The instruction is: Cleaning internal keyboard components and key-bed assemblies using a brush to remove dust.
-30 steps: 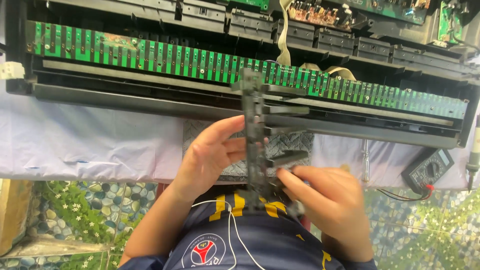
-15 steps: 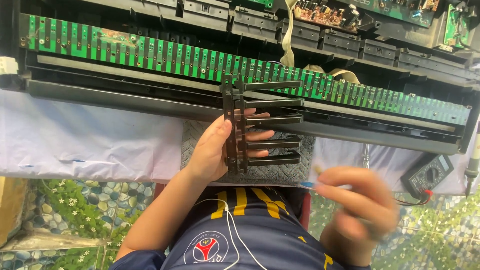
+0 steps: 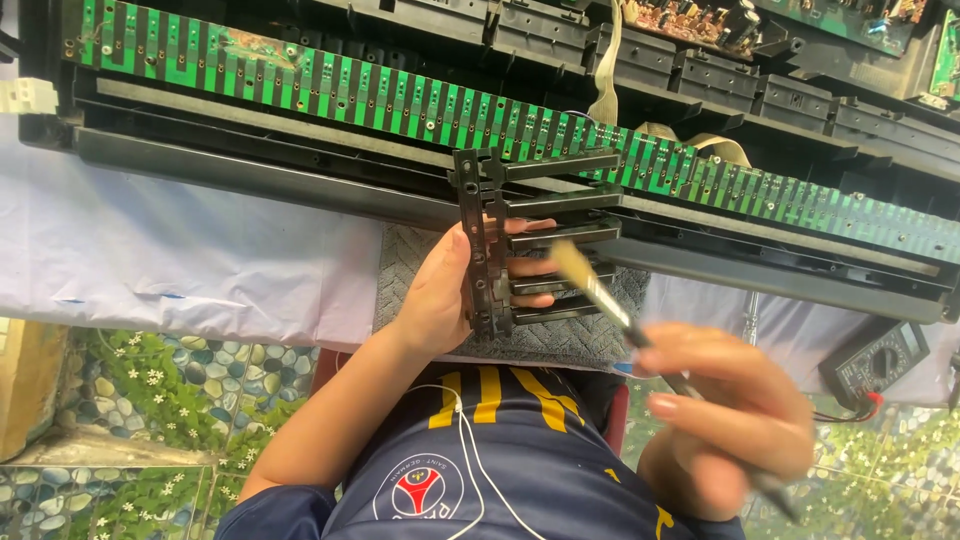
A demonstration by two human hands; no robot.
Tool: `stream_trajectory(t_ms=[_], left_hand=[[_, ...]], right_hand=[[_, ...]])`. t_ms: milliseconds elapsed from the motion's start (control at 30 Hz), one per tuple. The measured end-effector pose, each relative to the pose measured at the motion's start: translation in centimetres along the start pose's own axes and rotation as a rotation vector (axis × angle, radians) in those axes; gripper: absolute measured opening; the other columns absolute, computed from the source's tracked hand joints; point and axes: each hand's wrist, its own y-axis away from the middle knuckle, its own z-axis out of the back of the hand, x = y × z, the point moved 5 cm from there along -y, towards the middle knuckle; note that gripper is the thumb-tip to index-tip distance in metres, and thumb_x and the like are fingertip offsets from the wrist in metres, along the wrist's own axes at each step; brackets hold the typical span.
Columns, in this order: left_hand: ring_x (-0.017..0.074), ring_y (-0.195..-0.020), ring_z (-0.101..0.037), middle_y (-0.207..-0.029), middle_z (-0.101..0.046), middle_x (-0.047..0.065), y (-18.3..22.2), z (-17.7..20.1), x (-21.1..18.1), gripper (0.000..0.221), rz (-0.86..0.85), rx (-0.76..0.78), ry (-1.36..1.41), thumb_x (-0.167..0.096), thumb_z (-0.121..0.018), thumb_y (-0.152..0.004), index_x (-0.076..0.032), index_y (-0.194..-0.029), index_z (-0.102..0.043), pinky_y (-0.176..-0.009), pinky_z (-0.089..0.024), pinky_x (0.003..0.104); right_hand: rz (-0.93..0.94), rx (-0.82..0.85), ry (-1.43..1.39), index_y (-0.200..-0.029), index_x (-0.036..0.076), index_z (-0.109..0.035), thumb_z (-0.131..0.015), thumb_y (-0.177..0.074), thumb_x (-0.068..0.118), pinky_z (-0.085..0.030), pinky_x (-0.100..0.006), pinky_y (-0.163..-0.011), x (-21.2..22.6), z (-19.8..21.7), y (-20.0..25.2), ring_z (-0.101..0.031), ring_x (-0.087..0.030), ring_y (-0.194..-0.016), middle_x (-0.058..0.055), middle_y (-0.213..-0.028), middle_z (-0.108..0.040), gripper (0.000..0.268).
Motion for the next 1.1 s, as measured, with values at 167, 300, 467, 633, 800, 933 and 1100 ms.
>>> stream_trajectory(t_ms=[167, 300, 467, 633, 800, 933, 1100], left_hand=[[0.0338, -0.115, -0.069, -0.143, -0.056, 0.025, 0.3, 0.7, 0.8, 0.064, 0.016, -0.032, -0.077, -0.051, -0.047, -0.106, 0.003, -0.142, -0.046, -0.076, -0.066, 0.045], [0.0292, -0.087, -0.072, -0.136, -0.058, 0.040, 0.4, -0.4, 0.0, 0.059, -0.116, -0.067, -0.222, -0.053, -0.045, -0.107, 0.001, -0.130, -0.046, -0.080, -0.061, 0.041], [0.0312, -0.094, -0.072, -0.145, -0.054, 0.034, 0.3, -0.4, -0.9, 0.056, -0.181, -0.075, -0.167, -0.055, -0.041, -0.108, -0.003, -0.128, -0.048, -0.074, -0.061, 0.042], [0.0353, -0.096, -0.073, -0.143, -0.054, 0.034, 0.4, -0.7, -0.8, 0.059, -0.151, -0.049, -0.230, -0.055, -0.045, -0.107, -0.001, -0.132, -0.046, -0.083, -0.063, 0.053], [0.0293, -0.096, -0.072, -0.145, -0.055, 0.031, 0.3, -1.2, -1.2, 0.054, -0.133, -0.024, -0.275, -0.052, -0.042, -0.110, -0.003, -0.131, -0.046, -0.077, -0.065, 0.046], [0.0324, -0.103, -0.070, -0.148, -0.046, 0.039, 0.4, -0.8, -1.3, 0.052, -0.150, -0.032, -0.112, -0.049, -0.048, -0.108, -0.005, -0.134, -0.040, -0.085, -0.064, 0.057], [0.0328, -0.100, -0.072, -0.149, -0.050, 0.034, 0.3, -0.9, -0.7, 0.057, -0.116, -0.004, -0.158, -0.052, -0.051, -0.108, -0.003, -0.136, -0.052, -0.081, -0.063, 0.050]], right_hand=[[-0.065, 0.287, 0.157, -0.105, 0.006, -0.072, -0.049, -0.102, 0.037, -0.062, -0.051, -0.101, 0.4, -3.8, -3.8, -0.069, -0.041, -0.109, -0.028, -0.125, -0.064, 0.039], [0.091, 0.561, 0.157, -0.107, 0.005, -0.067, -0.071, -0.098, 0.031, -0.060, -0.051, -0.095, 0.1, -6.2, -3.6, -0.068, -0.041, -0.106, -0.020, -0.127, -0.067, 0.028], [0.086, 0.701, -0.119, -0.089, 0.000, -0.059, -0.052, -0.106, 0.033, -0.058, -0.046, -0.073, 2.1, -6.5, -3.9, -0.066, -0.037, -0.080, -0.020, -0.106, -0.069, 0.037], [0.158, 0.619, -0.212, -0.094, -0.001, -0.060, -0.048, -0.109, 0.032, -0.063, -0.044, -0.069, 2.4, -5.1, -3.7, -0.069, -0.039, -0.078, -0.027, -0.108, -0.071, 0.038], [0.039, 0.710, 0.069, -0.099, 0.002, -0.061, -0.060, -0.102, 0.032, -0.059, -0.051, -0.088, 1.3, -5.9, -3.5, -0.069, -0.040, -0.099, -0.021, -0.124, -0.067, 0.030], [0.002, 0.797, -0.283, -0.095, -0.001, -0.060, -0.050, -0.107, 0.033, -0.057, -0.042, -0.066, 1.8, -5.6, -2.5, -0.067, -0.034, -0.077, -0.018, -0.104, -0.067, 0.037], [-0.094, 0.707, 0.082, -0.117, 0.007, -0.062, -0.076, -0.095, 0.013, -0.058, -0.047, -0.083, 1.2, -5.3, -2.1, -0.068, -0.036, -0.099, -0.020, -0.125, -0.064, 0.026]])
